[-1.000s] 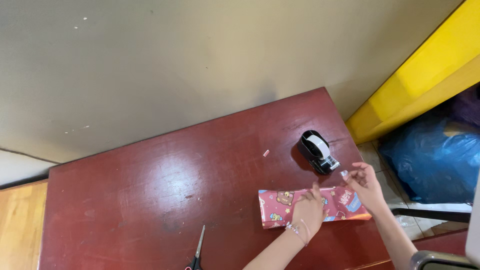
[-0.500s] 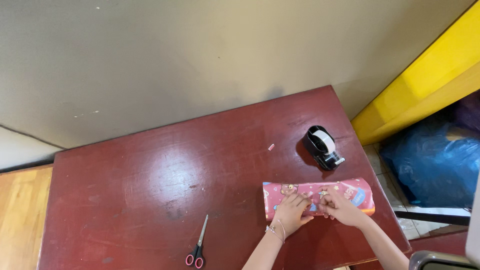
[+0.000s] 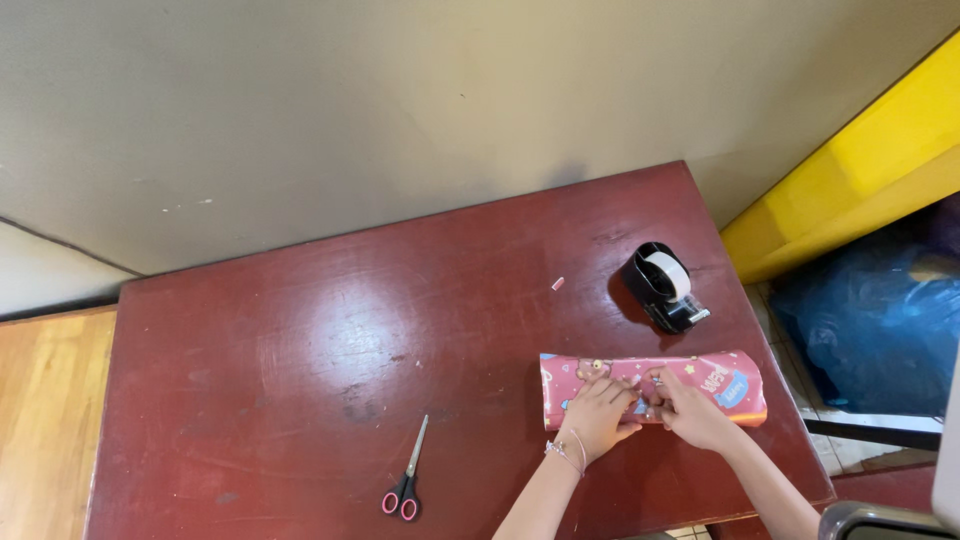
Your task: The person wraps a rectangular item with pink patterned wrapping paper on a wooden table. They fold the paper around the item, smooth the edges, and secure the seams with clear tape from a dispenser. The person then folds and tapes the ends to complete the package.
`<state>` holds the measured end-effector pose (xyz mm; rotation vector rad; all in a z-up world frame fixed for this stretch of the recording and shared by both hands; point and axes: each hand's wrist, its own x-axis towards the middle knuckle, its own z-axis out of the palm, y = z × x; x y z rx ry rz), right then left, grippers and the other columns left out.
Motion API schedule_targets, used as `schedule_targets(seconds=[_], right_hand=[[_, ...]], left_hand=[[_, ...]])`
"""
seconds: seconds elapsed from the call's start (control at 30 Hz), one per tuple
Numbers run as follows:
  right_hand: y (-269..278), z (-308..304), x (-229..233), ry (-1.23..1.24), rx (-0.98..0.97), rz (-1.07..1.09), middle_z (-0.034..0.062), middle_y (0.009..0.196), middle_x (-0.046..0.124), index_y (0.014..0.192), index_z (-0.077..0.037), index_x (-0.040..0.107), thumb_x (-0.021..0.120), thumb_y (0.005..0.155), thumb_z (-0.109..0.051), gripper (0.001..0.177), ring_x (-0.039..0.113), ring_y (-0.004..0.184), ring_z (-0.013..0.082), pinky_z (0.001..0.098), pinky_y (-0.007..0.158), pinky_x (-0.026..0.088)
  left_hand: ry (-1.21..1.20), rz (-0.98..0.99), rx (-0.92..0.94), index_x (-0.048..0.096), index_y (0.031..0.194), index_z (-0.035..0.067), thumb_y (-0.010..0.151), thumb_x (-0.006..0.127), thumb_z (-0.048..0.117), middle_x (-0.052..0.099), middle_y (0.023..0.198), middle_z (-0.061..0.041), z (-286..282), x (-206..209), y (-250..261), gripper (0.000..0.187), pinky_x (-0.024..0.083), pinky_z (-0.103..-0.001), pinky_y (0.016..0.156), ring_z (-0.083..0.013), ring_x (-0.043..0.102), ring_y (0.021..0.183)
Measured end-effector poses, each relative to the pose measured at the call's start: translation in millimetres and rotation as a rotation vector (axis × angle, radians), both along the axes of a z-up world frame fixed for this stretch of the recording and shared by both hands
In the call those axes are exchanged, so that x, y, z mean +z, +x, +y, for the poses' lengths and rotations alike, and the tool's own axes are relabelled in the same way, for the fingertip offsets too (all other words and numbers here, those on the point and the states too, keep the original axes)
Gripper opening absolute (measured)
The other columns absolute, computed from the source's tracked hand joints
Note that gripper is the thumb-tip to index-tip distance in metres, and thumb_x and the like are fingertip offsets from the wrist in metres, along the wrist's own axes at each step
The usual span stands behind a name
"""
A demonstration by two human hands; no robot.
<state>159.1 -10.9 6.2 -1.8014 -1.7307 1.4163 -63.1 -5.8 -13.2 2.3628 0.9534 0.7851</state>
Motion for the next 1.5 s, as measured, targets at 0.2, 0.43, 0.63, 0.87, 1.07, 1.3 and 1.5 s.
schedule_targets(seconds=[0.2, 0.43, 0.63, 0.87, 1.07, 1.3, 1.5], right_hand=[[-3, -2, -5, 0.039, -0.004, -0.021, 0.01, 0.077, 0.074, 0.128, -0.016, 0.043, 0.061, 0.086, 0.0, 0.049, 0.071, 0.068, 0.0265, 0.0395, 0.069, 0.055], [-8, -4, -3, 0.129, 0.009, -0.078, 0.0097, 0.08, 0.074, 0.125, -0.011, 0.046, 0.064, 0.085, -0.003, 0.044, 0.076, 0.082, 0.0283, 0.0415, 0.075, 0.056], [-9, -3, 1, 0.151, 0.025, -0.118, 0.0097, 0.08, 0.074, 0.123, -0.013, 0.047, 0.067, 0.083, -0.005, 0.046, 0.074, 0.082, 0.031, 0.0429, 0.074, 0.055], [-13, -2, -5, 0.195, 0.028, -0.218, 0.0114, 0.084, 0.073, 0.121, -0.015, 0.047, 0.069, 0.081, -0.009, 0.045, 0.071, 0.085, 0.0359, 0.0484, 0.074, 0.053], [-15, 1, -11, 0.171, 0.038, -0.4, 0.0131, 0.089, 0.075, 0.121, -0.015, 0.048, 0.07, 0.083, -0.012, 0.044, 0.07, 0.091, 0.0379, 0.0516, 0.077, 0.053], [-9, 9, -16, 0.172, 0.072, -0.47, 0.013, 0.092, 0.075, 0.119, -0.012, 0.049, 0.074, 0.08, -0.016, 0.046, 0.071, 0.094, 0.0363, 0.0502, 0.079, 0.055], [7, 11, -19, 0.116, 0.065, -0.429, 0.0115, 0.093, 0.074, 0.109, -0.011, 0.058, 0.08, 0.079, -0.024, 0.039, 0.072, 0.094, 0.0347, 0.0471, 0.08, 0.055]], left_hand=[[-0.005, 0.031, 0.002, 0.065, 0.117, 0.011, 0.077, 0.083, 0.026, 0.066, 0.125, -0.003, 0, 2, 0, 0.046, 0.037, -0.043, 0.125, -0.0231, 0.059, 0.123], [0.01, 0.039, -0.014, 0.066, 0.117, 0.006, 0.08, 0.081, 0.045, 0.065, 0.127, -0.008, 1, 7, 0, 0.055, 0.04, -0.045, 0.111, -0.0271, 0.057, 0.121], [0.023, 0.045, 0.035, 0.066, 0.111, 0.008, 0.092, 0.074, 0.032, 0.067, 0.118, -0.006, 0, -1, 7, 0.031, 0.044, -0.043, 0.11, -0.0252, 0.059, 0.117], [0.036, 0.068, 0.074, 0.065, 0.109, 0.006, 0.088, 0.073, 0.019, 0.066, 0.114, -0.006, -2, 3, 14, 0.026, 0.04, -0.046, 0.114, -0.0263, 0.058, 0.114], [-0.014, 0.132, 0.087, 0.065, 0.111, 0.006, 0.087, 0.073, 0.018, 0.065, 0.115, -0.006, -1, 8, 19, 0.028, 0.037, -0.046, 0.117, -0.0274, 0.056, 0.117], [0.002, 0.131, 0.09, 0.064, 0.112, 0.005, 0.086, 0.074, 0.02, 0.065, 0.117, -0.006, -2, 7, 19, 0.031, 0.035, -0.046, 0.119, -0.0278, 0.055, 0.119], [-0.038, 0.143, 0.083, 0.064, 0.112, 0.007, 0.089, 0.074, 0.02, 0.064, 0.116, -0.006, -3, 11, 19, 0.028, 0.035, -0.046, 0.119, -0.028, 0.055, 0.119]])
